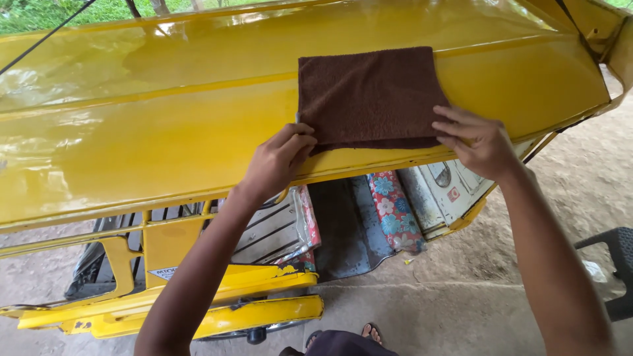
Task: Cleaning the roof of a yellow tricycle with a damp cloth.
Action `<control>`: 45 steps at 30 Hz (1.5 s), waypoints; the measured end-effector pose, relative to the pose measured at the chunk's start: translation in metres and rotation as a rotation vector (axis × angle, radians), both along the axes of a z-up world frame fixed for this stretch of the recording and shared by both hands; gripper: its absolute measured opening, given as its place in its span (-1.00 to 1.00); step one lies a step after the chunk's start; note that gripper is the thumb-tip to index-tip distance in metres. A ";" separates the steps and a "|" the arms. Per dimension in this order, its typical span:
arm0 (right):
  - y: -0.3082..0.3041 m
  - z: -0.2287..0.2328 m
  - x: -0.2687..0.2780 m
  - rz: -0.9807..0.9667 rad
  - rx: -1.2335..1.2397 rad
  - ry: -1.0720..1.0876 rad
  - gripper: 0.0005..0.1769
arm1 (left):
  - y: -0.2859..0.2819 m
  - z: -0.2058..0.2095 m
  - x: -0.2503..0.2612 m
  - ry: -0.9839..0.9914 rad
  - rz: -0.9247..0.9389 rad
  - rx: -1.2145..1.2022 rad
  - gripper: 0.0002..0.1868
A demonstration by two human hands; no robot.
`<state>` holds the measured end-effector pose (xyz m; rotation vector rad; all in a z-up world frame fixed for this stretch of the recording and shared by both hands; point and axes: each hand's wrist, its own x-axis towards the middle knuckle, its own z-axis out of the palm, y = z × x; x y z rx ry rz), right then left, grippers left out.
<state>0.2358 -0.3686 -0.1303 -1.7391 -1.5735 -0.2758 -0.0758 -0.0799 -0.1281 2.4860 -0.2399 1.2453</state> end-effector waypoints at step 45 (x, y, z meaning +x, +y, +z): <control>0.165 0.041 0.132 -0.520 -0.121 0.231 -0.66 | 0.145 0.008 0.226 0.437 0.771 -0.404 -0.49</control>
